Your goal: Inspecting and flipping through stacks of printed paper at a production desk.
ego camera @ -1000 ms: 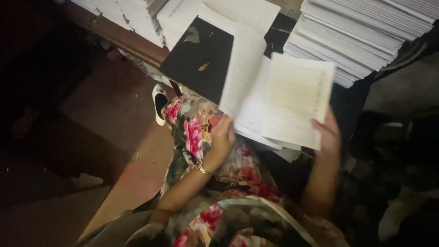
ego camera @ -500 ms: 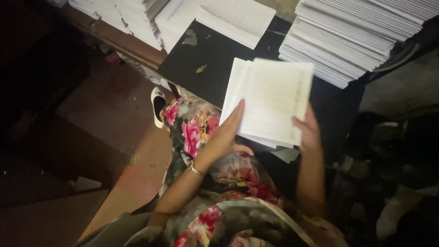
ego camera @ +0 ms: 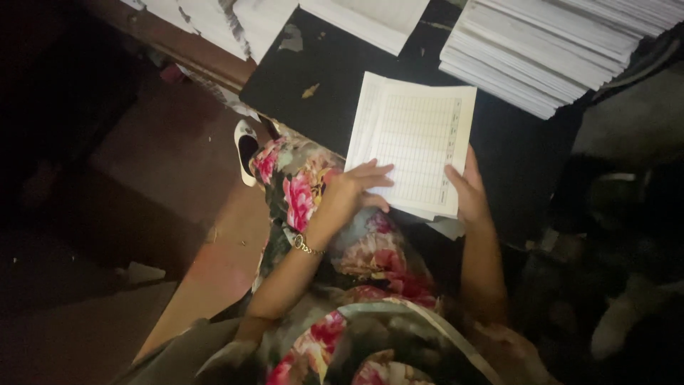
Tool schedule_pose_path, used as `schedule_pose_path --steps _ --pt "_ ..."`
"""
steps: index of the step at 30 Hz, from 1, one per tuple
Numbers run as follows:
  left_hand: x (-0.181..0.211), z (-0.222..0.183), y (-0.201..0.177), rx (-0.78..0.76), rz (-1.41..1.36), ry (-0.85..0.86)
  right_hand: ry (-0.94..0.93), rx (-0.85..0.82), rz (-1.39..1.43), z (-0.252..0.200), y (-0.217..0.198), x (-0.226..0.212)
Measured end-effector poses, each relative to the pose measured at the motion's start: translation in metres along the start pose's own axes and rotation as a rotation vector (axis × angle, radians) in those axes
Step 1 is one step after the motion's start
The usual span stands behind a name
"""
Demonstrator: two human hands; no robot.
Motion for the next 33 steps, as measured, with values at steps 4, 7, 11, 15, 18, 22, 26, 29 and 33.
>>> schedule_pose_path --steps 4,7,11,15,18,22,26,29,33 --pt "0.036 0.004 -0.023 -0.007 -0.089 -0.01 -0.012 0.011 -0.024 -0.003 0.006 -0.012" --pt "0.033 0.002 -0.019 -0.003 -0.149 0.061 -0.037 0.041 -0.032 -0.009 0.024 -0.035" --pt "0.003 -0.006 -0.01 0.193 -0.137 0.04 -0.027 -0.013 0.124 0.001 -0.007 0.006" --pt "-0.017 -0.019 0.01 0.317 -0.073 -0.028 -0.037 -0.013 0.004 -0.007 -0.003 0.002" --pt "0.048 -0.018 0.007 0.164 0.153 0.044 -0.064 0.022 -0.068 -0.012 0.013 -0.018" --pt "0.054 -0.022 0.012 0.234 0.268 0.085 -0.105 0.048 -0.025 -0.013 0.015 -0.025" --pt "-0.051 -0.044 0.043 0.394 0.012 -0.034 -0.104 0.123 0.063 -0.02 -0.042 -0.006" --pt "-0.017 -0.042 0.021 0.487 0.105 0.027 -0.123 0.157 0.086 -0.035 -0.089 -0.026" --pt "0.035 -0.022 0.007 0.066 0.286 0.067 -0.24 0.143 0.113 -0.052 -0.064 -0.12"
Point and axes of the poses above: each hand's wrist, its own z-axis towards the middle knuckle, its own y-axis out of the palm, x = y × z, the point moved 5 cm from there along z, towards the middle knuckle, and after that the axes turned 1 degree about -z, right-handed, at the moved point
